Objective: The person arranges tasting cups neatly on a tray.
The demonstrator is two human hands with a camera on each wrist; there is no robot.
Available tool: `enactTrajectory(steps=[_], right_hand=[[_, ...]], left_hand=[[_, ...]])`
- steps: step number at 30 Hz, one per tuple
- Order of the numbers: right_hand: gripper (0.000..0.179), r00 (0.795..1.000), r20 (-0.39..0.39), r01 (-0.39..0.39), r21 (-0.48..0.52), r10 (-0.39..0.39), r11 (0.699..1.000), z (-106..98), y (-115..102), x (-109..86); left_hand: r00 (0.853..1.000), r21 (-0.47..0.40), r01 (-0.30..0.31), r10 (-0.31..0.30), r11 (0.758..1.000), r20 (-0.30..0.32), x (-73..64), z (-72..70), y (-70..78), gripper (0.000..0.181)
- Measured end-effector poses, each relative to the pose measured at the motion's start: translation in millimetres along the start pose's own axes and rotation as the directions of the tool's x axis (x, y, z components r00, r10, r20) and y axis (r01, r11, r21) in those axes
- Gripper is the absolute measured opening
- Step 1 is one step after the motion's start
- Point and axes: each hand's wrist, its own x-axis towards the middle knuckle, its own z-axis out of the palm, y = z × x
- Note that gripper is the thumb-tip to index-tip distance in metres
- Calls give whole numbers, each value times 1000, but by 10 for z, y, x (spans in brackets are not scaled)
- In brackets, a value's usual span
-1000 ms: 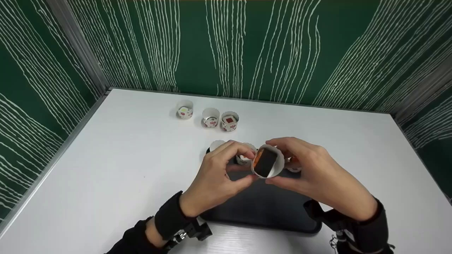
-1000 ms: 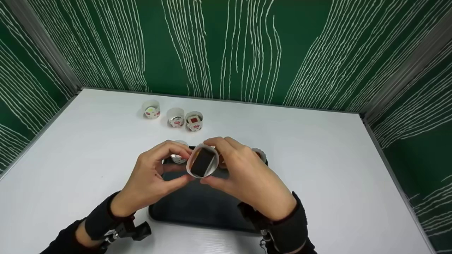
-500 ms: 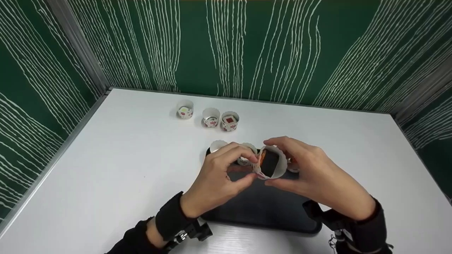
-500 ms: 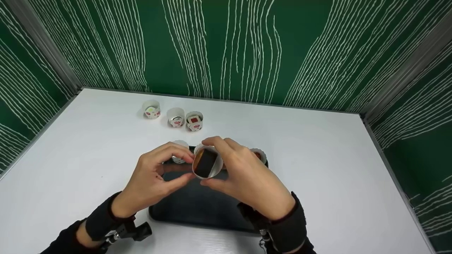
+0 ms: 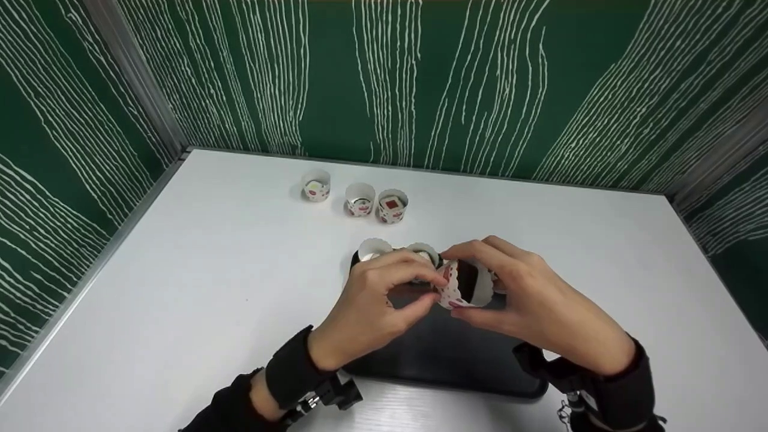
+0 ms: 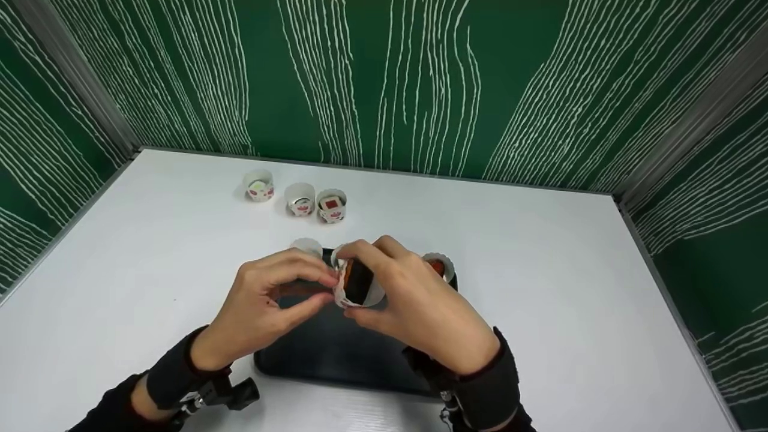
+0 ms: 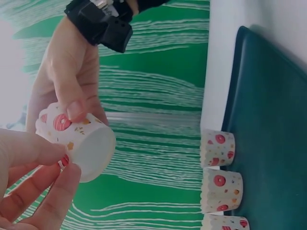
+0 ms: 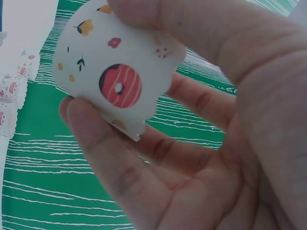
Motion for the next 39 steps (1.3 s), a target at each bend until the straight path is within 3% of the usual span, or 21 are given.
enactTrajectory(steps=[5, 9, 18, 25, 39], right_hand=[[59, 1000, 14, -11, 11, 11, 1000, -7, -3, 0], [57, 999, 24, -32, 5, 32, 999, -9, -1, 7], [56, 999, 31, -14, -40, 15, 999, 92, 40, 46], [58, 992, 122, -19, -107, 32, 994, 295, -1, 132], [49, 957, 286, 68, -46, -52, 997, 864, -40, 505]], left_hand=[[1000, -6, -26, 26, 1000, 10, 24, -43, 6, 12], [1000, -52, -20, 20, 998, 0, 55, -169, 33, 10], [990, -11, -52, 51, 999, -132, 157, -511, 89, 6], [978, 38, -61, 67, 997, -196, 175, -671, 87, 5], [975, 83, -56, 72, 995, -212, 157, -789, 83, 6]])
